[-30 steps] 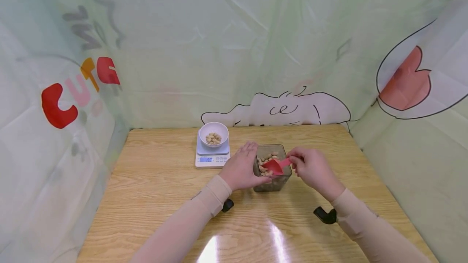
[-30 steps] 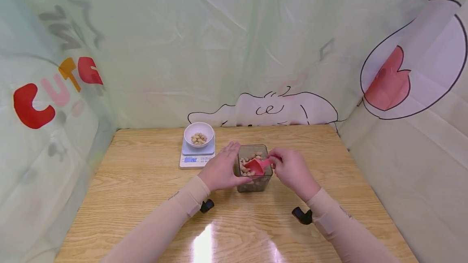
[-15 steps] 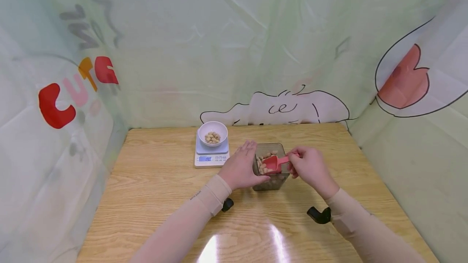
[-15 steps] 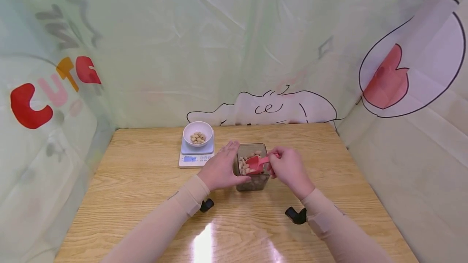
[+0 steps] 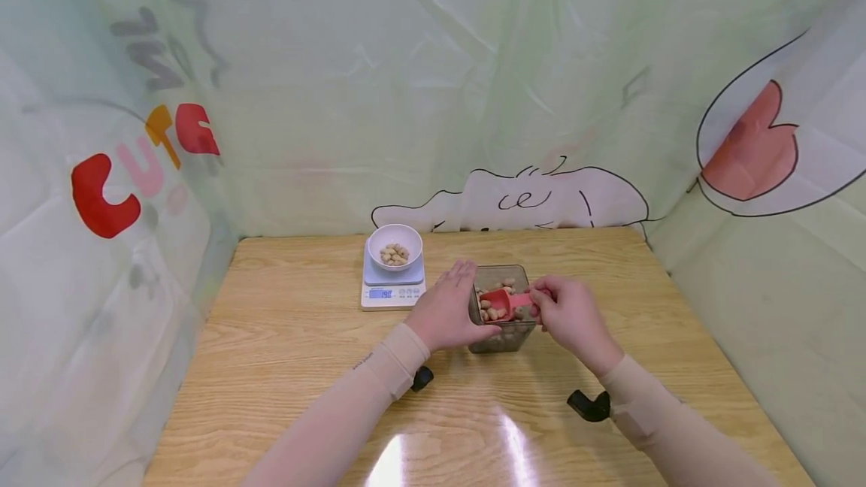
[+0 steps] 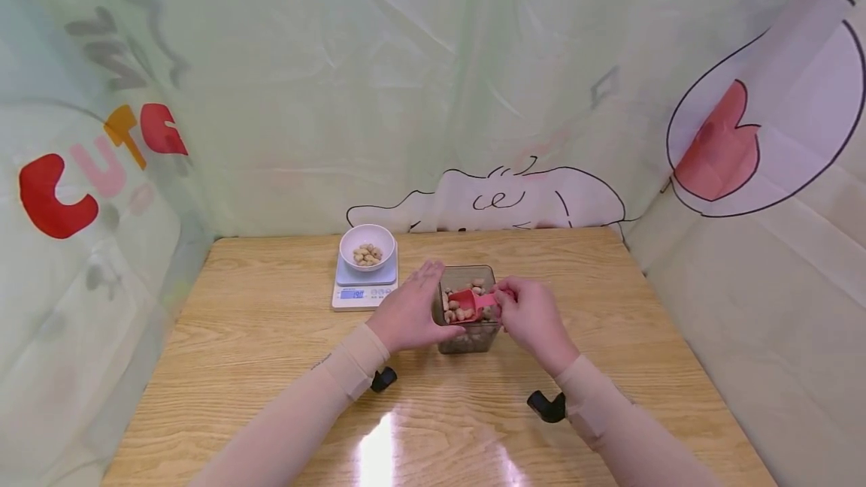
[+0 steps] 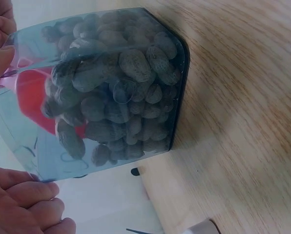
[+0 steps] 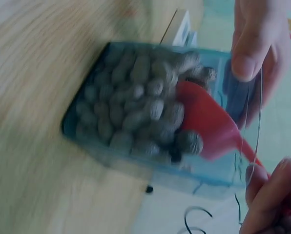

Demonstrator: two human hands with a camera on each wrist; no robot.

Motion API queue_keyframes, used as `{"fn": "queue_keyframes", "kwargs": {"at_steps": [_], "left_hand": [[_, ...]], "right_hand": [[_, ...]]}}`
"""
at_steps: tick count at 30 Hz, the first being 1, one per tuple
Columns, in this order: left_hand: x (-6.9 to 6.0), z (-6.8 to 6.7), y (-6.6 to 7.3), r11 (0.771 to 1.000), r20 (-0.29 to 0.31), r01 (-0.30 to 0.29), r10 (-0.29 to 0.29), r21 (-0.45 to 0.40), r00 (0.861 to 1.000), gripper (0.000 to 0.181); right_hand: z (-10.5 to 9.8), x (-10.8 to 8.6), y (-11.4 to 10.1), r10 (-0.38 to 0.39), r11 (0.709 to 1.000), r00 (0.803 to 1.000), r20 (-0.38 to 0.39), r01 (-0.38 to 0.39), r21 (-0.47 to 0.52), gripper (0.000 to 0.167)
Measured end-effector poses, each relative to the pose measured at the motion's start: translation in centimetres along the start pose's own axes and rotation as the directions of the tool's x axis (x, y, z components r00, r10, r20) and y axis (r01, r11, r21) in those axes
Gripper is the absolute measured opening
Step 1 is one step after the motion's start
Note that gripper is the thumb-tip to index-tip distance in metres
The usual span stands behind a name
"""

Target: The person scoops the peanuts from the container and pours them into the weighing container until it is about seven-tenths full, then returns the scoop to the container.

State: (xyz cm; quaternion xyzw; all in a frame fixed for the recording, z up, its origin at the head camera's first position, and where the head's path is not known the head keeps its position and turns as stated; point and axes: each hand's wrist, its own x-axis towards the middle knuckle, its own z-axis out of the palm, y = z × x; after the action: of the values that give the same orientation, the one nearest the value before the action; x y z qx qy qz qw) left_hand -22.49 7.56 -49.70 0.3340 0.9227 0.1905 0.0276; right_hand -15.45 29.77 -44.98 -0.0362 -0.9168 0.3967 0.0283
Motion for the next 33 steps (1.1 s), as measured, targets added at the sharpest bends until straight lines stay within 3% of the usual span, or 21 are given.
{"fn": "queue_keyframes", "kwargs": {"at_steps": [4,8,11,14,16,21,24,26,29,31,33], "left_hand": [[0.0,0.0,-0.1,1.0,-0.003,-0.006,0.006,0.002,1.0,0.119],[0.0,0.0,-0.1,1.0,-0.001,-0.009,0.009,0.009,1.0,0.119],[0.0,0.0,0.0,1.0,-0.002,-0.012,0.012,0.008,1.0,0.119],[0.0,-0.1,-0.1,1.0,-0.01,-0.013,0.013,-0.001,1.0,0.118],[0.0,-0.1,-0.1,1.0,-0.012,-0.01,0.01,0.0,1.0,0.119],[-0.1,-0.1,-0.2,1.0,-0.002,-0.001,0.001,-0.005,1.0,0.12],[-0.1,-0.2,-0.2,1.0,0.004,0.001,-0.001,-0.007,1.0,0.12],[-0.1,-0.2,-0.2,1.0,0.005,0.001,-0.001,-0.008,1.0,0.12],[-0.1,-0.2,-0.1,1.0,0.004,-0.006,0.006,-0.022,1.0,0.12],[-0.1,-0.3,-0.1,1.0,0.006,-0.011,0.011,-0.028,1.0,0.119],[-0.1,-0.3,0.0,0.999,0.009,-0.01,0.01,-0.03,1.0,0.119]], "right_hand": [[0.2,-0.3,0.2,-0.158,0.977,0.986,-0.055,0.148,-0.156,0.017],[0.4,-0.6,-0.1,-0.207,0.952,0.975,-0.081,0.182,-0.244,0.015],[0.5,-0.6,-0.9,-0.125,0.97,0.99,-0.067,0.108,-0.218,0.02],[0.5,-0.1,-1.6,0.004,0.996,1.0,-0.021,-0.006,-0.091,0.027],[0.4,0.5,-1.8,0.078,0.997,0.997,0.008,-0.078,0.023,0.03],[0.0,1.7,-1.2,0.225,0.937,0.971,0.076,-0.237,0.256,0.033],[-0.2,1.9,-0.9,0.284,0.901,0.954,0.096,-0.299,0.315,0.035],[-0.2,1.8,-0.8,0.289,0.895,0.953,0.091,-0.303,0.329,0.035],[-0.2,1.6,-0.8,0.222,0.942,0.972,0.081,-0.235,0.239,0.031],[-0.2,1.3,-0.9,0.136,0.98,0.988,0.072,-0.145,0.139,0.027],[-0.2,1.0,-0.9,0.048,0.998,0.997,0.066,-0.051,0.041,0.024]]}}
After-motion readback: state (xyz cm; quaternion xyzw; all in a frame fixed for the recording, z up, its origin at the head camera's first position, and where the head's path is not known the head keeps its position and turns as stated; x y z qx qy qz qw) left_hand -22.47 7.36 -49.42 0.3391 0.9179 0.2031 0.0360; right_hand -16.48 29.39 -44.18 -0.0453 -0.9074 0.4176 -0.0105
